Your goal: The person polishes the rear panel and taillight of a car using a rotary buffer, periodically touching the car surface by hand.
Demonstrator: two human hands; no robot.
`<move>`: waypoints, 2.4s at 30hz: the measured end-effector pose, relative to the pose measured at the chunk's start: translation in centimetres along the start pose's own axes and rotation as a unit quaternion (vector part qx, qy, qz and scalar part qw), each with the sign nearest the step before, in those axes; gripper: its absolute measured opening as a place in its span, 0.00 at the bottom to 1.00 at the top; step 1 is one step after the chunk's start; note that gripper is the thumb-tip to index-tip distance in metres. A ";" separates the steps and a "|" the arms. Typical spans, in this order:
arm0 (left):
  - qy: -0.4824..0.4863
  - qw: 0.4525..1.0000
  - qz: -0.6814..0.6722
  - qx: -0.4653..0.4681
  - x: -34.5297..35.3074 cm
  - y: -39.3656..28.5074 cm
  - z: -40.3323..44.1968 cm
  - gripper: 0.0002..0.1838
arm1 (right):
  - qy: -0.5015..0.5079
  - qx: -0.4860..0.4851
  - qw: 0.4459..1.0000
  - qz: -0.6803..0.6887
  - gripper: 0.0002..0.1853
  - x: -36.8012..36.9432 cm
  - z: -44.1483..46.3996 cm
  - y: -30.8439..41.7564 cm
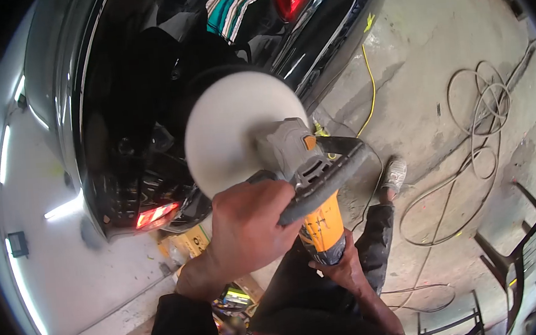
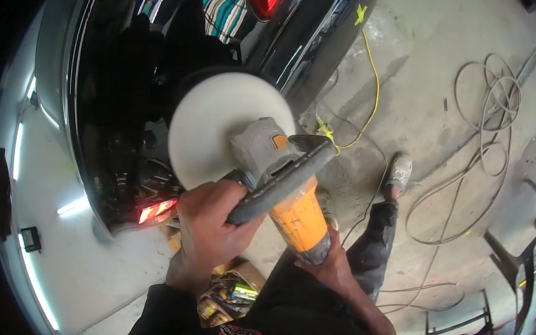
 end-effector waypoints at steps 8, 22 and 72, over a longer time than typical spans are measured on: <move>-0.014 0.996 0.076 -0.034 -0.9 0.0 1.6 0.12 | -0.007 -0.018 0.996 0.084 0.51 3.1 1.8 1.3; -0.077 0.992 0.097 0.007 -0.2 -3.0 8.1 0.12 | -0.062 -0.038 0.994 0.084 0.50 -1.8 7.0 3.2; 0.095 0.924 0.365 0.064 8.8 -12.4 15.7 0.08 | 0.003 -0.040 0.878 0.477 0.40 0.2 9.0 4.3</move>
Point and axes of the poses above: each hand's wrist, its own z-axis towards the middle knuckle, its own x-axis out of the palm, y = z × x, the point moved 3 cm from there along z, towards the middle knuckle, and after that the axes turned 13 degrees about -x, right-handed, at the moved point
